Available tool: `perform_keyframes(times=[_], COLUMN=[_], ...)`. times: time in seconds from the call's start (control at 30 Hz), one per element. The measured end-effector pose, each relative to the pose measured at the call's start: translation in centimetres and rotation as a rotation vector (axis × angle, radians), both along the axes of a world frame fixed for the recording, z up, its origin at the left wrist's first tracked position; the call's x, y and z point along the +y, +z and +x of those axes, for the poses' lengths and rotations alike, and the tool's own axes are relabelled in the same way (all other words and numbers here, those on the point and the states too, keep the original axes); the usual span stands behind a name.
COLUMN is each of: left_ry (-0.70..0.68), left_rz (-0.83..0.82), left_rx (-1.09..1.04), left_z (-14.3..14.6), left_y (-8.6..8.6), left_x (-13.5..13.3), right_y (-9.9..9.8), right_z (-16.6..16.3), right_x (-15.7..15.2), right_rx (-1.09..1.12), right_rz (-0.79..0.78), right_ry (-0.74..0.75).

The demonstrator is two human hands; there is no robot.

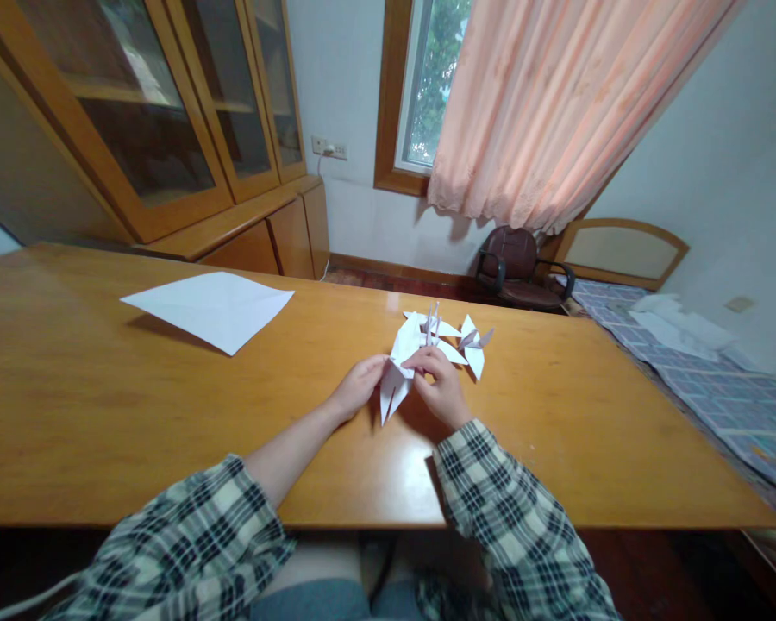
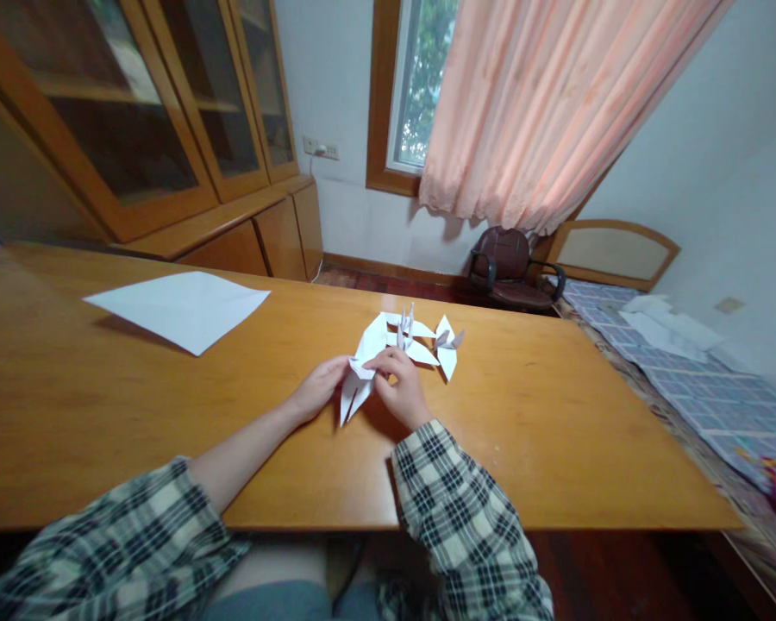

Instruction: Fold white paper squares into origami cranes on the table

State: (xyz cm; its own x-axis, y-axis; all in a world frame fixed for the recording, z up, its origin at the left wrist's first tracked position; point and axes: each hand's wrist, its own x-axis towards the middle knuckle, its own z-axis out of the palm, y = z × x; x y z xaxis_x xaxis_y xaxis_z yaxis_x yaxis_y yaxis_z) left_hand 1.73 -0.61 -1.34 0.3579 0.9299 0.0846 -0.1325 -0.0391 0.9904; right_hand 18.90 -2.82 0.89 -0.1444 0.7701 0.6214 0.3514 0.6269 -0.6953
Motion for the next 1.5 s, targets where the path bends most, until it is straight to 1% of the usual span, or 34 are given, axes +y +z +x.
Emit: perform_keyframes(times=[0.13,0.23,0.33,0.47,0.53,0.6,0.7,0.8,0.9,0.97,1.07,1.13,1.2,1.33,1.4,1.5], left_ry=[0.003,0.009,0.015,-0.023,-0.017,-0.005,-0.050,-0.076,-0.058,-0.044,-0.034,-0.030,-0.029,-0.033,-0.036,-0.037], left_rz=[0.014,-0.026,-0.136,-0.328,-0.348,-0.325,-0.296,-0.273,-0.253,-0.235,-0.168,-0.112,-0.070,-0.031,-0.028,-0.037], left_rx=[-0.020,-0.072,-0.155,-0.233,-0.232,-0.211,-0.183,-0.179,-0.182,-0.183,-0.169,-0.149,-0.130,-0.106,-0.097,-0.085], left_z=[0.0,0.2,0.4,0.4,0.5,0.5,0.6,0.6,0.5,0.5,0.4,0.5,0.5,0.5,0.5,0.5], left_y=[-0.2,-0.2,0.1,0.8,1.0,1.1,1.1,1.0,0.8,0.6,0.5,0.4,0.4,0.3,0.4,0.4], left_x=[0.1,0.0,-0.3,-0.5,-0.7,-0.7,-0.7,-0.6,-0.3,-0.2,-0.1,0.0,0.0,-0.1,-0.2,-0.4], right_y=[-0.2,-0.2,-0.3,-0.4,-0.4,-0.5,-0.4,-0.2,0.0,0.0,-0.5,-0.9,-1.2,-1.3,-1.3,-1.3], right_z=[0.0,0.1,0.3,0.6,0.6,0.7,0.5,0.2,-0.3,-0.7,-1.1,-1.2,-1.3,-1.3,-1.3,-1.3], right_x=[0.1,0.1,0.0,-0.1,-0.1,-0.2,-0.2,-0.4,-0.7,-0.7,-0.4,-0.1,0.1,0.3,0.3,0.4], right_rx=[-0.008,-0.051,-0.119,-0.214,-0.264,-0.302,-0.279,-0.149,0.010,0.110,0.256,0.301,0.289,0.196,0.177,0.177], right_rz=[0.035,0.048,0.086,0.133,0.148,0.151,0.121,0.065,0.005,-0.048,-0.185,-0.282,-0.344,-0.408,-0.395,-0.331], right_ry=[0.023,0.034,0.026,0.046,0.065,0.072,0.061,0.045,0.038,0.001,-0.088,-0.144,-0.149,-0.042,-0.030,-0.055])
